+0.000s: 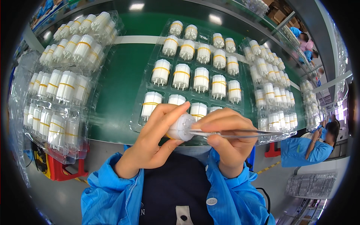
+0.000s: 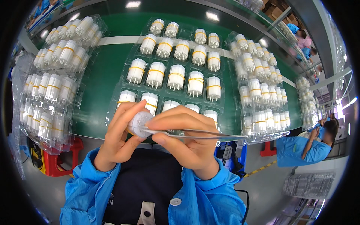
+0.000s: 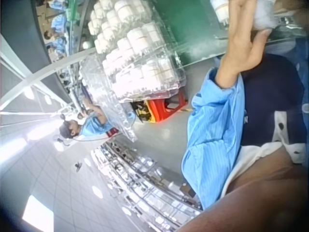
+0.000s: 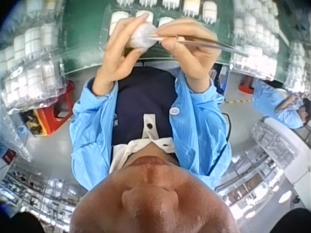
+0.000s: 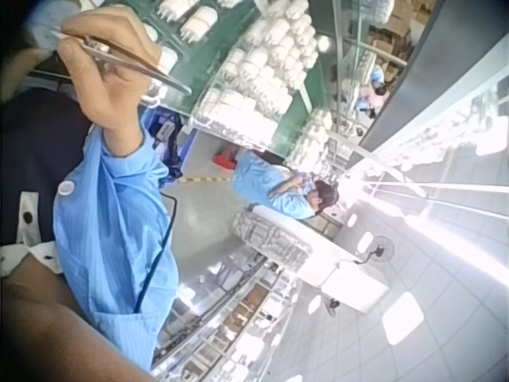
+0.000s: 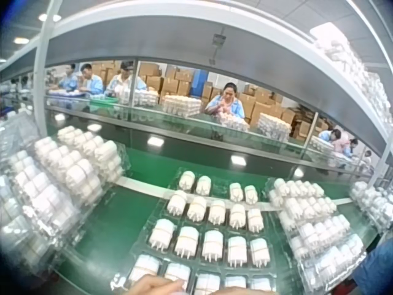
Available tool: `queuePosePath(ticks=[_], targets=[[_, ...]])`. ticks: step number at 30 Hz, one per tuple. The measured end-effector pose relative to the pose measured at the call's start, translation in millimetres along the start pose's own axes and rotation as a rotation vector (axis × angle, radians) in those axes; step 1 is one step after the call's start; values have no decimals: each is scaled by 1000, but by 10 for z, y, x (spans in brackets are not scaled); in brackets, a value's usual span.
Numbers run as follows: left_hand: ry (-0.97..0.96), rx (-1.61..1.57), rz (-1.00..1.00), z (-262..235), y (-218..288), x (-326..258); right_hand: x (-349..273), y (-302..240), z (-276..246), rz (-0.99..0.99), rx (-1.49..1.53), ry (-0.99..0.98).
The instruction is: The person uses tweezers to insert small white components into cylindrical white objects with yellow bands. They handle the objects one at a time, placing them into clear plastic trays on a green assembly table. Other workers in blue uniforms are visible in the background performing similar tasks.
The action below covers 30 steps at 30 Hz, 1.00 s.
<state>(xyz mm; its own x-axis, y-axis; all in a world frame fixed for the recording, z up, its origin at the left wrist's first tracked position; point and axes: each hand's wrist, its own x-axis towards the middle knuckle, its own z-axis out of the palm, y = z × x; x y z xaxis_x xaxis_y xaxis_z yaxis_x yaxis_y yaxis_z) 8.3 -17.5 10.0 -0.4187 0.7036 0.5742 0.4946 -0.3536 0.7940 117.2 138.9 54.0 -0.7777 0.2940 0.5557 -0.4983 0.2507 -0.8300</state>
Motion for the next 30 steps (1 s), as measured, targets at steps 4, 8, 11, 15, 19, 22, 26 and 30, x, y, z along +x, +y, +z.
queuePosePath(ticks=[4,8,11,15,19,22,26,30], targets=[[12,34,2,4,-5,-22,-11,20,44,31,-17,3],[14,66,20,8,-23,-4,-7,18,50,35,-52,1],[17,90,23,-3,-25,-3,-2,28,46,29,-71,-13],[17,127,31,-12,-15,5,7,24,49,40,-53,-15],[10,131,35,-18,-10,8,-11,51,42,77,10,16],[12,136,42,-29,-13,13,-5,44,33,94,16,16],[7,140,39,-23,-11,17,-8,54,24,103,11,11],[12,147,36,-25,-7,13,-3,46,32,112,17,16]])
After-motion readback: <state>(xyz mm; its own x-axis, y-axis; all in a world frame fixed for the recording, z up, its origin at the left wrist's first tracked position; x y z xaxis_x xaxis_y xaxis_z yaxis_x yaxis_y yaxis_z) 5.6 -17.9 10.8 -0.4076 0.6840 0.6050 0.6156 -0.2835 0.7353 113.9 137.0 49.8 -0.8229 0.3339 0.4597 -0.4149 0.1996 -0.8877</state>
